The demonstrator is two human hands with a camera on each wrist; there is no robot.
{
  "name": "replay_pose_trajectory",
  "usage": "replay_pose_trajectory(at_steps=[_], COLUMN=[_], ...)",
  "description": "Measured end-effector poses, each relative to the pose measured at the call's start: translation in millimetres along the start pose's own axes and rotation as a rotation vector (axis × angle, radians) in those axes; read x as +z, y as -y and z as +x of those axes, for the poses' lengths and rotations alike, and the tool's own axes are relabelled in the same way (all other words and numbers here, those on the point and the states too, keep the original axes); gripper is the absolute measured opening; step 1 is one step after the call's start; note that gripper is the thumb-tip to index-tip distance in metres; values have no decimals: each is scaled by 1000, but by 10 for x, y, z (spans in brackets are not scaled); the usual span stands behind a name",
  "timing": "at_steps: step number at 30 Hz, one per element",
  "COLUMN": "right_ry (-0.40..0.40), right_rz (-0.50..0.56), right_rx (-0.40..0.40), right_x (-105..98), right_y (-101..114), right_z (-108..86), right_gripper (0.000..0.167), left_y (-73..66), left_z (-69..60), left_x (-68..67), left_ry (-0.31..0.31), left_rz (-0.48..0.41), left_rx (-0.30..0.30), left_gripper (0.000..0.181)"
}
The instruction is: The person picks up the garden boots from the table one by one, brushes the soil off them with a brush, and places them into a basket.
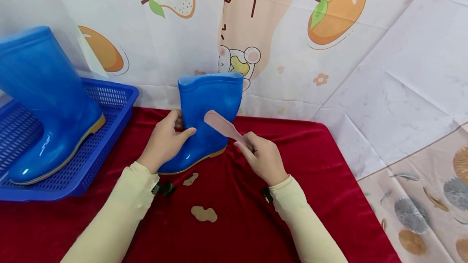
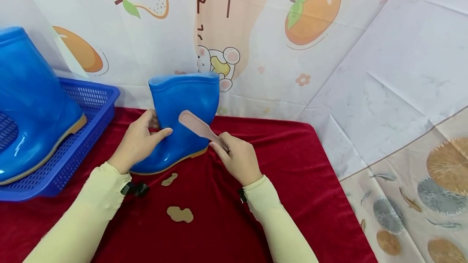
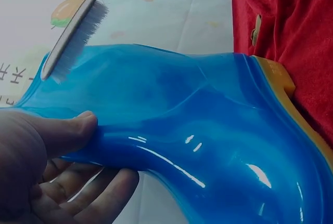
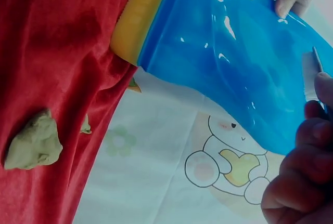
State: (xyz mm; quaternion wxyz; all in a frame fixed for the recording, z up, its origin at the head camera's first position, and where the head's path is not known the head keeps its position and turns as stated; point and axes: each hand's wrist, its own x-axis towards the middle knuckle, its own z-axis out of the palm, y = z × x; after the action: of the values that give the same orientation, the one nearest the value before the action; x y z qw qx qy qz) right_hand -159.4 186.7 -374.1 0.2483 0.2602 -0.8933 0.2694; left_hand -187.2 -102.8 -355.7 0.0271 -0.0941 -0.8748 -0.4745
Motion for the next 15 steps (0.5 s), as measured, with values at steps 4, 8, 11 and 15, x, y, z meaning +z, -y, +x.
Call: replay_pose_trajectory(at_steps=[4,8,11,15], right_ry=[27,47,32,-30], right_rz=[-40,-85,-95,-74], right_rx=[6,98,153,165], right_x=[28,24,4,-12], right_y=[-16,-73,-115,-125], right_z=[6,-1,-11,-13], right_gripper=[16,16,24,40], left_y=[-5,-12,-10,-2], left_z=[11,18,19,6], left_x=[-8,-10,-9,-20], left_ry=[9,4,-2,2], left_rz=[5,-17,-28,-29], left_rx=[11,-2,-17,-16], left_gripper=[54,55,55,57])
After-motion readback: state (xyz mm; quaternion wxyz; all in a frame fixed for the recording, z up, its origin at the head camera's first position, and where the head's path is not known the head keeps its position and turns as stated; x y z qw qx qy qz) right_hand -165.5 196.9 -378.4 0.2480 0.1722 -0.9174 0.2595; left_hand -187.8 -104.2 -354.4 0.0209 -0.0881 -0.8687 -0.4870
